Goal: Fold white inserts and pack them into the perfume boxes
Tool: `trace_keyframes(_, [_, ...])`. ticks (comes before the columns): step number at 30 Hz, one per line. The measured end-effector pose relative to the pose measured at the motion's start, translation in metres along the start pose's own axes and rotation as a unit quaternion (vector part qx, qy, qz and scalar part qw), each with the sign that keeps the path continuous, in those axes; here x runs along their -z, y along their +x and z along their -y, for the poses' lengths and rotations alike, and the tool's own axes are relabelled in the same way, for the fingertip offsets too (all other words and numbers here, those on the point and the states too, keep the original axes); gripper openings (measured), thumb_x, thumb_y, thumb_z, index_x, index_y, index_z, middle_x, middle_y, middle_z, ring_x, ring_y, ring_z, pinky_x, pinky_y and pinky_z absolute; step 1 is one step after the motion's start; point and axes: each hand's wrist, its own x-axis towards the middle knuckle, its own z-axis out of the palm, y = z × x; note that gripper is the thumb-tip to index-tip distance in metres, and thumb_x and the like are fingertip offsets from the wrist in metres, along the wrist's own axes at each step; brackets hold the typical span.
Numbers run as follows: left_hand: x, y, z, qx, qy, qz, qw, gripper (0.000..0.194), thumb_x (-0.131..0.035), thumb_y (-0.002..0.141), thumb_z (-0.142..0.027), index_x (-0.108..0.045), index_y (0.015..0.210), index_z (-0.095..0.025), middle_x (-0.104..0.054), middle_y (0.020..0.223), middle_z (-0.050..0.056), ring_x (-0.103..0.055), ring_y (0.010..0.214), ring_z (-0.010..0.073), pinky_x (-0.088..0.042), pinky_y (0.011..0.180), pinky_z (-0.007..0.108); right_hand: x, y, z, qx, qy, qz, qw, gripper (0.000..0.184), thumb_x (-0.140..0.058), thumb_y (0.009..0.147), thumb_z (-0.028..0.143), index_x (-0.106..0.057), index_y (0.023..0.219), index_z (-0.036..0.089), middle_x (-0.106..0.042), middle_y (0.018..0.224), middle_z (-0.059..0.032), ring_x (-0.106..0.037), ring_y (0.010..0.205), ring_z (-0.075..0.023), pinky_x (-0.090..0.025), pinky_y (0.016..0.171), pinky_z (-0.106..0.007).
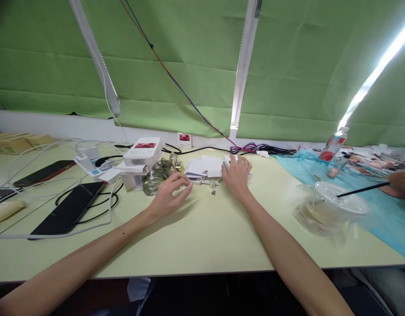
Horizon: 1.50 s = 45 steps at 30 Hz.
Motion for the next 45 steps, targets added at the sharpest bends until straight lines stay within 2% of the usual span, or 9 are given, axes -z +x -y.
trace_keyframes(6, [-0.001,0.000,0.000,0.003,-0.009,0.018,1.000,0.021,-0.052,0.096,-0.027,-0.059,0.079,-0.018,-0.061,0.085,0.004,-0.059,0.078,0.0149,-0.047,0.075,0.029,-0.001,-0.007,0.017,0.098,0.123,0.003,0.988,0.034,-0.053,0.091,0.032,-0.061,0.119,0.014,-0.058,0.128,-0.0190,-0.049,0.122,-0.0326,-0.040,0.107,-0.048])
trace_keyframes(9, [-0.002,0.000,0.001,-0.003,-0.017,0.067,0.998,0.022,-0.050,0.096,-0.025,-0.058,0.077,-0.018,-0.061,0.078,0.002,-0.058,0.072,0.0136,-0.046,0.070,0.027,-0.003,-0.012,0.025,0.138,0.155,0.018,0.978,0.033,-0.055,0.091,0.032,-0.061,0.119,0.015,-0.059,0.127,-0.0171,-0.051,0.121,-0.0314,-0.043,0.106,-0.046])
trace_keyframes(13, [-0.002,-0.003,0.001,0.005,-0.023,0.151,0.988,0.018,-0.050,0.095,-0.027,-0.061,0.084,-0.019,-0.064,0.077,0.002,-0.058,0.070,0.0136,-0.045,0.067,0.027,-0.003,-0.018,0.032,0.172,0.155,0.065,0.970,0.035,-0.059,0.088,0.035,-0.064,0.117,0.016,-0.062,0.126,-0.0158,-0.053,0.120,-0.0319,-0.043,0.106,-0.048])
trace_keyframes(16, [-0.002,-0.005,0.000,0.015,-0.001,0.190,0.982,0.018,-0.051,0.095,-0.028,-0.063,0.085,-0.019,-0.063,0.075,0.001,-0.056,0.067,0.0138,-0.042,0.064,0.027,-0.003,-0.021,0.034,0.176,0.154,0.102,0.967,0.033,-0.059,0.088,0.035,-0.065,0.115,0.019,-0.062,0.128,-0.0142,-0.052,0.123,-0.0314,-0.041,0.108,-0.048])
trace_keyframes(21, [-0.002,-0.005,-0.001,0.007,0.009,0.211,0.978,0.019,-0.051,0.094,-0.026,-0.063,0.081,-0.018,-0.061,0.072,0.001,-0.052,0.064,0.0131,-0.039,0.062,0.027,-0.006,-0.025,0.036,0.188,0.165,0.138,0.958,0.028,-0.060,0.086,0.030,-0.067,0.111,0.020,-0.063,0.130,-0.0119,-0.048,0.129,-0.0303,-0.036,0.110,-0.048])
trace_keyframes(26, [-0.002,-0.005,0.000,0.007,0.010,0.219,0.976,0.019,-0.051,0.093,-0.025,-0.062,0.080,-0.018,-0.060,0.072,0.000,-0.051,0.064,0.0131,-0.038,0.062,0.027,-0.009,-0.029,0.037,0.180,0.167,0.139,0.959,0.034,-0.059,0.086,0.031,-0.065,0.118,0.019,-0.061,0.135,-0.0133,-0.046,0.132,-0.0309,-0.036,0.110,-0.049])
trace_keyframes(31, [-0.001,-0.004,-0.002,0.003,0.012,0.226,0.974,0.019,-0.051,0.093,-0.026,-0.061,0.079,-0.019,-0.060,0.072,0.001,-0.051,0.064,0.0135,-0.038,0.063,0.027,-0.010,-0.032,0.038,0.164,0.146,0.156,0.963,0.039,-0.060,0.089,0.040,-0.064,0.123,0.021,-0.054,0.143,-0.0143,-0.040,0.138,-0.0337,-0.033,0.112,-0.053])
trace_keyframes(37, [-0.001,-0.004,0.000,0.001,0.009,0.232,0.973,0.021,-0.050,0.095,-0.028,-0.063,0.081,-0.018,-0.060,0.073,0.001,-0.052,0.066,0.0141,-0.039,0.063,0.027,-0.009,-0.032,0.039,0.146,0.122,0.168,0.967,0.037,-0.057,0.091,0.043,-0.068,0.120,0.022,-0.051,0.146,-0.0154,-0.034,0.143,-0.0382,-0.028,0.115,-0.058])
trace_keyframes(45, [-0.002,-0.005,0.001,0.002,0.000,0.232,0.973,0.021,-0.051,0.094,-0.030,-0.065,0.082,-0.019,-0.062,0.074,0.002,-0.053,0.065,0.0147,-0.039,0.062,0.028,-0.010,-0.031,0.039,0.097,0.119,0.153,0.976,0.045,-0.052,0.095,0.050,-0.061,0.131,0.024,-0.045,0.151,-0.0165,-0.027,0.148,-0.0405,-0.028,0.115,-0.061])
